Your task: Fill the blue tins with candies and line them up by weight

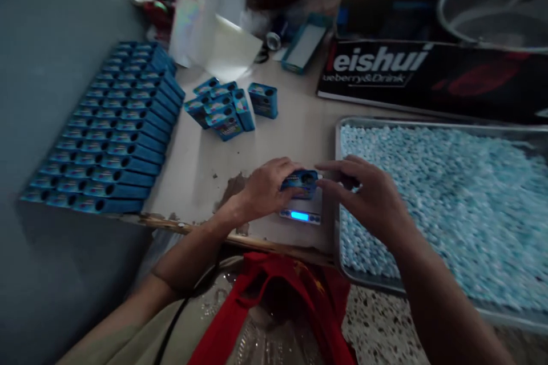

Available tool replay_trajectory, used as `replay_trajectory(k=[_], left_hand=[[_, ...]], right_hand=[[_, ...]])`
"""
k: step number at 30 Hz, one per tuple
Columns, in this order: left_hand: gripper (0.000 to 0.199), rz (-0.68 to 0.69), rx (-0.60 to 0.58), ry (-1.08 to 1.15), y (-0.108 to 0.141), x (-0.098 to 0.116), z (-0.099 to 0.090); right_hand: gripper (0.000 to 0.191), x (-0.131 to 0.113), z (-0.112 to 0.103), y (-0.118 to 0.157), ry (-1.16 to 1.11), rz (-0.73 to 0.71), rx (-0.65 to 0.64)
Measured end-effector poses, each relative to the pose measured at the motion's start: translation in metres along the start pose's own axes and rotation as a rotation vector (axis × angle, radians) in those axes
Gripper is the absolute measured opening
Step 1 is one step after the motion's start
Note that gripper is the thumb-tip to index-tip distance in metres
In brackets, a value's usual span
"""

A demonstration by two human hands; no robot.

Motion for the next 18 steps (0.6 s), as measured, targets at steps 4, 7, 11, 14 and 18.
replay_trajectory(k=[4, 7, 11, 14, 18], left_hand=[[0.026, -0.117, 0.111, -0.001, 0.013, -0.063, -0.049], [0.035, -0.251, 0.263, -0.120, 0.018, -0.154, -0.120], [0.038, -0.478, 0.368, -0.268, 0.000, -0.292, -0.212], [0.048, -0.608, 0.336, -0.276, -0.030, -0.379, -0.235], [0.048, -0.652, 0.198, -0.228, -0.061, -0.456, -0.202]], right_hand=[[0.011, 0.002, 0.002, -0.039, -0.064, 0.054, 0.089], [0.020, -0.029, 0.059, -0.088, 0.027, -0.057, -0.066], [0.042, -0.062, 0.169, -0.142, 0.419, -0.113, -0.362], [0.038, -0.064, 0.220, -0.165, 0.675, -0.032, -0.442], [0.034, -0.060, 0.243, -0.172, 0.756, 0.013, -0.463]])
Point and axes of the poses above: each hand's wrist, its own y-axis away from the middle knuckle, its own z-axis out of the palm, x = y × z, the point moved 10 cm from there along -y, towards the middle knuckle, and after that the axes turned 15 degrees about -y, right-handed, at the moved point
